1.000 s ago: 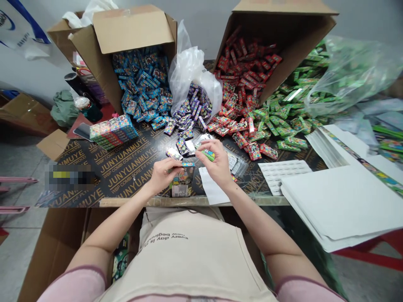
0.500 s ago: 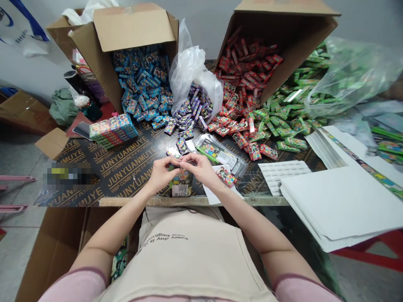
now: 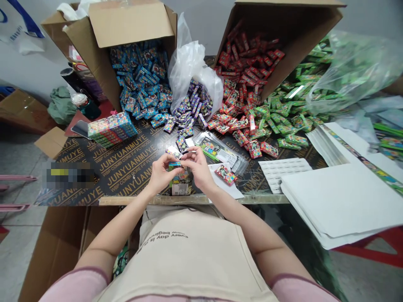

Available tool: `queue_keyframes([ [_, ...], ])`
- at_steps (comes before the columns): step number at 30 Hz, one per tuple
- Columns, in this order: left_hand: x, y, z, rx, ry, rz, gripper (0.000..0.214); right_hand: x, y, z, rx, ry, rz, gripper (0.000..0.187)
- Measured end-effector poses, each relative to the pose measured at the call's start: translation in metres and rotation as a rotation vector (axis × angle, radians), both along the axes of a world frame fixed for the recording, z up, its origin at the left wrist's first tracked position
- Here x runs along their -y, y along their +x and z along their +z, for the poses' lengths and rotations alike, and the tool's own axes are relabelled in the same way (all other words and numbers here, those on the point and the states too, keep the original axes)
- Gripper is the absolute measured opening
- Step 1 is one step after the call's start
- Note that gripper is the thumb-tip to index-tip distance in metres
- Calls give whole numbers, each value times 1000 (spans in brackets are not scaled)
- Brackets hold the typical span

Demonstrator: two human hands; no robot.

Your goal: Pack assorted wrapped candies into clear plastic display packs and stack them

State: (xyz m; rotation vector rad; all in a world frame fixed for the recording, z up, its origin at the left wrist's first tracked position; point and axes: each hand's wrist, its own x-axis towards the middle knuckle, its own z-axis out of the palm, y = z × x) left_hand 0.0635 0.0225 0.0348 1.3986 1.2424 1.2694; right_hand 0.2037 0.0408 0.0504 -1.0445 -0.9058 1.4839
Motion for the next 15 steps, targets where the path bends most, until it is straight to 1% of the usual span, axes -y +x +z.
queue_keyframes([
  [2, 5, 3, -8, 113, -67, -8, 45, -4, -1, -5, -28, -70, -53, 36],
  [3, 7, 4, -13, 155, -110, -36, 47, -5, -1, -8, -33, -110, -80, 35],
  [5, 13, 0, -20, 164, -175, -90, 41, -7, 3, -18, -49, -184, -104, 35],
  [6, 16, -6, -22, 129, -175, -82, 36, -7, 6, -23, -60, -209, -106, 36],
  [7, 18, -13, -22, 64, -147, -40, 31, -7, 10, -29, -68, -221, -111, 38],
  [9, 20, -32, -18, -150, -23, 109, 27, -6, 18, -38, -63, -210, -138, 40],
  [11, 18, -53, -13, -448, 115, 253, 30, -5, 24, -45, -4, -171, -161, 38],
  [12, 15, -64, -13, -607, 150, 299, 34, -4, 26, -47, 41, -144, -151, 36],
  [14, 7, -82, -19, -908, 116, 325, 43, -3, 27, -52, 156, -68, -85, 31],
  [15, 3, -90, -26, -1038, 64, 303, 45, -2, 27, -54, 223, -17, -34, 28],
])
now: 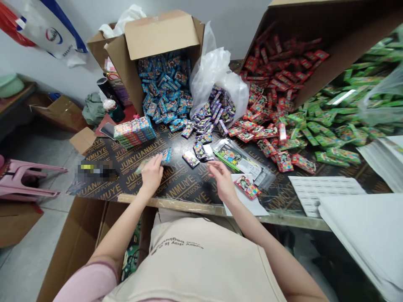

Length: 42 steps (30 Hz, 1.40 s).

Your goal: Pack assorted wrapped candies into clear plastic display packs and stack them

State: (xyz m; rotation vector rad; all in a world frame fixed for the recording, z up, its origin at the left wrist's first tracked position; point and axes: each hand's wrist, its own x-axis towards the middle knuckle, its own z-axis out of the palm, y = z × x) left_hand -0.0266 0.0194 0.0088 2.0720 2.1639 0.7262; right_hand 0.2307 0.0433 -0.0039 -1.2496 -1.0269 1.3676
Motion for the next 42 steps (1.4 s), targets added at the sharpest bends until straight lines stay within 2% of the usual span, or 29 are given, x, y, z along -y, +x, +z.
queue_keyframes([
  [3, -11, -20, -29, -224, -195, -45, 43, -3, -1, -9, 264, 175, 185, 24],
  [5, -18, -33, -47, -264, -216, -73, 55, -12, 2, -15, 504, 278, 249, 24],
  [7, -27, -49, -60, -240, -189, -104, 70, -26, 12, -19, 779, 321, 242, 28],
  [10, -42, -68, -65, -190, -165, -101, 73, -53, 42, -18, 1191, 277, 185, 49],
  [13, -51, -72, -60, -23, -69, -53, 69, -78, 80, -17, 1476, 118, 164, 83],
  [15, -50, -63, -54, 90, 8, -67, 69, -89, 101, -17, 1524, -11, 239, 90],
  [17, -43, -45, -50, 131, 26, -118, 64, -95, 115, -19, 1530, -48, 341, 86],
  [20, -28, -11, -46, 134, -25, -171, 47, -97, 122, -19, 1601, 27, 442, 76],
  [23, -14, 21, -41, 112, -101, -243, 40, -95, 124, -15, 1682, 111, 548, 63],
  [26, -7, 43, -35, 154, -145, -306, 36, -96, 130, -10, 1674, 163, 640, 42],
  [28, -6, 54, -29, 240, -160, -343, 35, -99, 136, -5, 1691, 191, 601, 42],
  [30, -8, 66, -21, 366, -166, -388, 36, -100, 137, 1, 1719, 229, 447, 42],
  [32, -10, 81, -11, 521, -155, -420, 41, -96, 127, 11, 1659, 303, 242, 44],
  [34, -14, 98, -2, 715, -122, -425, 59, -81, 102, 22, 1467, 432, 105, 45],
  [35, -17, 107, 2, 834, -100, -422, 72, -69, 86, 27, 1337, 505, 85, 45],
  [37, -21, 122, 9, 1098, -60, -418, 92, -41, 49, 38, 1018, 641, 153, 40],
  [39, -22, 131, 15, 1332, -63, -394, 88, -14, 17, 48, 732, 726, 343, 34],
  [40, -21, 132, 18, 1409, -95, -376, 81, -4, 7, 53, 633, 751, 384, 33],
  [42, -16, 130, 22, 1469, -229, -369, 71, 7, -2, 62, 509, 744, 322, 32],
])
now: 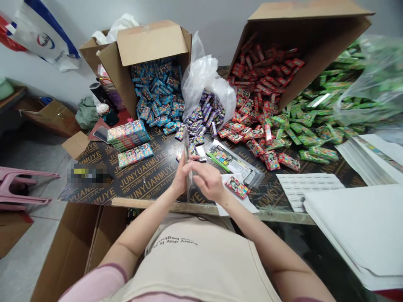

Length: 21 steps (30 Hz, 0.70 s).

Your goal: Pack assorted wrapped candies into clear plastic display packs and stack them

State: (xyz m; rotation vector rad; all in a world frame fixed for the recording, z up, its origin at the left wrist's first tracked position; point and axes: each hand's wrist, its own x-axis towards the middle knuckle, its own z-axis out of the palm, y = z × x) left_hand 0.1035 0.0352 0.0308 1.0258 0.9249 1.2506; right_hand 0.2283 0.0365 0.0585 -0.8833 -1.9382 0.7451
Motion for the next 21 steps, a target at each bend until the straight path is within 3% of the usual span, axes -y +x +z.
queue_keyframes([
  [3, 13, -9, 2, -25, -88, -228, 71, -5, 8, 11, -140, -33, -234, 34],
  [5, 20, -14, 1, -20, -116, -326, 70, -14, 17, 15, -161, -75, -253, 34],
  [10, 27, -22, 5, 23, -169, -334, 70, -24, 30, 18, -99, -149, -9, 24],
  [14, 25, -30, 11, 14, -98, -347, 77, -24, 35, 15, 113, -150, 272, 25],
  [19, 28, -36, 4, -143, -124, -346, 52, -24, 41, 4, 163, -277, 276, 50],
  [21, 28, -34, 0, -162, -139, -320, 41, -24, 39, 0, 135, -306, 246, 52],
])
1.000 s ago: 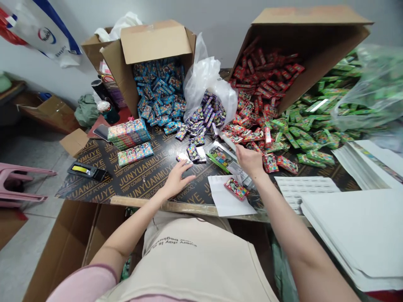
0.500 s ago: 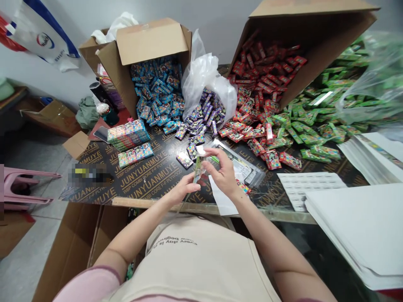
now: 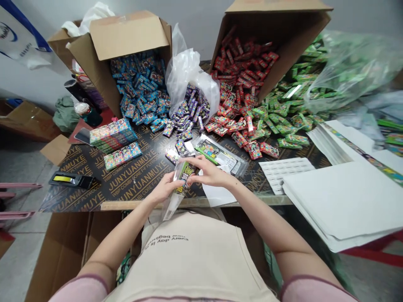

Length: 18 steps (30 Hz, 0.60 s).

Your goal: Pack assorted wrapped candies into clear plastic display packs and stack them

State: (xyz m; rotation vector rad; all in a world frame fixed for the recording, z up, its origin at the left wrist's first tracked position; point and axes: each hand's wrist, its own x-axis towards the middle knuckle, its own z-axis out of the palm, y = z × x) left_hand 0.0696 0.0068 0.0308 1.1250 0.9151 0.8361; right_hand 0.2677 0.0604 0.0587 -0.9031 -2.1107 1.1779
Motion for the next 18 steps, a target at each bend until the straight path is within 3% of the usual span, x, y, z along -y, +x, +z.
queue_keyframes([
  [2, -1, 3, -1, 10, -18, 50, 36, 1, -5, -3, -62, 20, -131, 47],
  [4, -4, 4, 2, 17, -63, 110, 32, 2, -11, -6, -178, 39, -362, 54],
  [6, -6, 4, 8, 9, -98, 147, 32, 5, -17, -11, -308, -60, -506, 65],
  [10, -9, -2, 17, -121, 23, 144, 34, 10, -24, -22, -430, -476, -266, 42],
  [12, -9, -5, 19, -271, 137, 168, 40, 11, -26, -26, -451, -500, -276, 33],
  [15, -12, -6, 15, -410, 231, 254, 51, 12, -26, -26, -490, -470, -407, 29],
  [16, -13, -7, 12, -407, 226, 289, 52, 13, -25, -26, -494, -517, -385, 30],
  [18, -18, -7, 5, -330, 177, 371, 50, 18, -22, -25, -468, -684, -213, 41],
])
